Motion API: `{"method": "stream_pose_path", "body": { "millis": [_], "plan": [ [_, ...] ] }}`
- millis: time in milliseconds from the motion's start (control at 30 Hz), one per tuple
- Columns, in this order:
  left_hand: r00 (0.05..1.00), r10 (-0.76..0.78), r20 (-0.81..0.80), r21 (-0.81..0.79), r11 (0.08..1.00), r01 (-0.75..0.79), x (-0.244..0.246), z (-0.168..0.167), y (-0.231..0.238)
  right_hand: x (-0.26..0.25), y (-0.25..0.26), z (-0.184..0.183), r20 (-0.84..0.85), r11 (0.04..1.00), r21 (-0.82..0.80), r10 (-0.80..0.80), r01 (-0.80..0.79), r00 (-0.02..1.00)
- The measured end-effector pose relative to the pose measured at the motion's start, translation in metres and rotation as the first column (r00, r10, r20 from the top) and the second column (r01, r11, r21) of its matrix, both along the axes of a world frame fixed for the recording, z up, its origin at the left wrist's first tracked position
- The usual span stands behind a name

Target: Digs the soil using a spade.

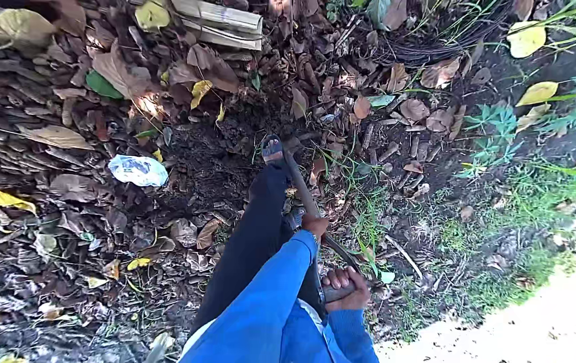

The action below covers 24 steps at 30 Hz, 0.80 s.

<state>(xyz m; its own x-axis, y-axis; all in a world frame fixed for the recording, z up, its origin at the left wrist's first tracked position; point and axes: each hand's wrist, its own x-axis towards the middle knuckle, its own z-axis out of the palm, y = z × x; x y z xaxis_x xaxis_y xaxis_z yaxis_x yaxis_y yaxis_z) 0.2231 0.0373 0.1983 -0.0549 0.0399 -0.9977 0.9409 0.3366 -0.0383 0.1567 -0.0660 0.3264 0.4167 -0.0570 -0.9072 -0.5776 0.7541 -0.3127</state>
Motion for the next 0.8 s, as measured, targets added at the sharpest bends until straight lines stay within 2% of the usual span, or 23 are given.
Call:
{"method": "stream_pose_path", "body": {
  "millis": [67, 167, 300, 433, 533, 633, 733, 800],
  "plan": [
    [0.997, -0.073, -0.006, -0.011, 0.997, 0.073, 0.029, 0.012, 0.036, 0.032, 0.037, 0.017, 0.062, 0.998, 0.056, -0.001, -0.003, 0.998],
    [0.993, -0.118, -0.019, -0.020, 0.993, 0.118, 0.061, 0.022, 0.062, 0.069, 0.067, 0.032, 0.107, 0.995, 0.097, 0.001, -0.011, 0.994],
    [0.994, -0.099, -0.036, -0.059, 0.994, 0.096, 0.094, 0.020, 0.084, 0.105, 0.081, 0.024, 0.159, 0.982, 0.185, -0.001, -0.029, 0.987],
    [0.998, -0.054, -0.026, -0.060, 0.997, 0.053, 0.079, 0.015, 0.105, 0.087, 0.097, 0.010, 0.195, 0.958, 0.268, 0.047, -0.099, 0.980],
    [0.993, -0.114, 0.032, 0.025, 0.993, 0.113, 0.039, 0.010, 0.085, 0.046, 0.074, 0.003, 0.159, 0.961, 0.247, 0.084, -0.122, 0.984],
    [0.977, -0.212, 0.021, 0.079, 0.975, 0.210, 0.018, -0.004, 0.043, 0.005, 0.023, -0.017, 0.183, 0.968, 0.216, 0.085, -0.125, 0.979],
    [0.981, -0.192, 0.018, 0.133, 0.973, 0.188, -0.004, -0.028, -0.004, -0.027, -0.034, -0.047, 0.247, 0.958, 0.248, 0.078, -0.141, 0.966],
    [0.979, -0.198, 0.039, 0.174, 0.967, 0.188, -0.029, -0.044, -0.033, -0.056, -0.068, -0.068, 0.219, 0.965, 0.231, 0.070, -0.121, 0.973]
  ]
}}
